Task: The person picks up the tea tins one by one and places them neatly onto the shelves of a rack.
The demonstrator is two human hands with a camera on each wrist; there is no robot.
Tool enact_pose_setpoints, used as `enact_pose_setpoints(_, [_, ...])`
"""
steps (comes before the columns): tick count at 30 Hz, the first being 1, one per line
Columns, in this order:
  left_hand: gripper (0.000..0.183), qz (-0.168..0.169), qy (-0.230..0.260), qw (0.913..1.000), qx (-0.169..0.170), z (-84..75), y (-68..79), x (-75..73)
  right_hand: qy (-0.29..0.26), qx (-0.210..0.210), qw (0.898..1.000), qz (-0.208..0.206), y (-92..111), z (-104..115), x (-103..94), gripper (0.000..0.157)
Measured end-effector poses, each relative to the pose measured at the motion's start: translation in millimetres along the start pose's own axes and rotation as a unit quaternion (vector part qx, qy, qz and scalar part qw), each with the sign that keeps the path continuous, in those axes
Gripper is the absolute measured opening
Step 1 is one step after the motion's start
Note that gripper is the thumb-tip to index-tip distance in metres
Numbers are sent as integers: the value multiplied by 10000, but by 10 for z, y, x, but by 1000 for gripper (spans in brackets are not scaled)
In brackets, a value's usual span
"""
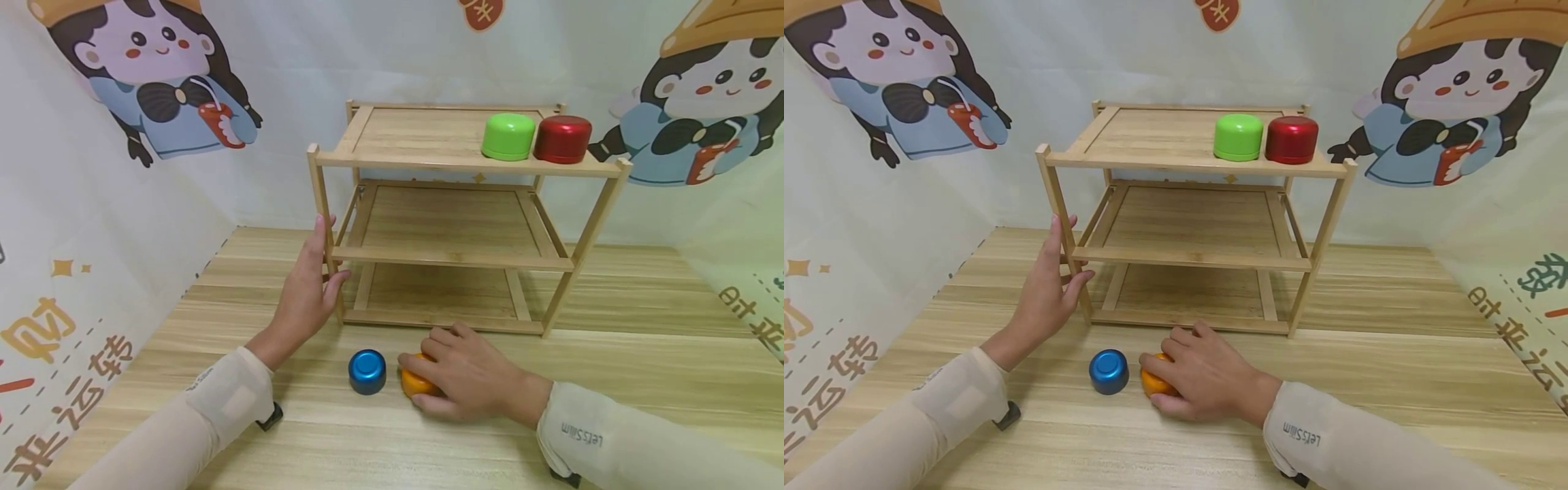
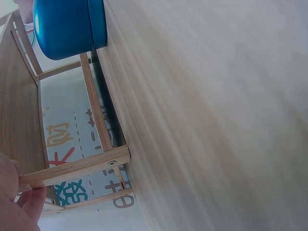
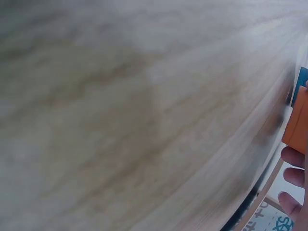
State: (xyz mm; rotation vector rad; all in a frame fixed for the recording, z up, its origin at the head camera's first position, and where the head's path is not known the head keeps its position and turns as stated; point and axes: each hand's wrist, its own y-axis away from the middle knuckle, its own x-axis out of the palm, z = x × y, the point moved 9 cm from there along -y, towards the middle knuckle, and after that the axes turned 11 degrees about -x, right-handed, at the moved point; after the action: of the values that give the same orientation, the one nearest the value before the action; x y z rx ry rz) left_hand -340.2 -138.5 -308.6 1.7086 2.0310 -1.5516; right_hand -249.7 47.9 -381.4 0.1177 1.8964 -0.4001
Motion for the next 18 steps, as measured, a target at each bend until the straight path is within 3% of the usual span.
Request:
enact_pose_setpoints(6, [104, -8, -12, 10000, -37, -3, -1, -17, -48, 161, 9998, -105, 20, -17, -54, 49])
enact_pose_setpoints(18, [104, -18, -15, 10000, -20, -11, 1, -1, 463, 220, 9979, -403, 84, 9, -173, 47])
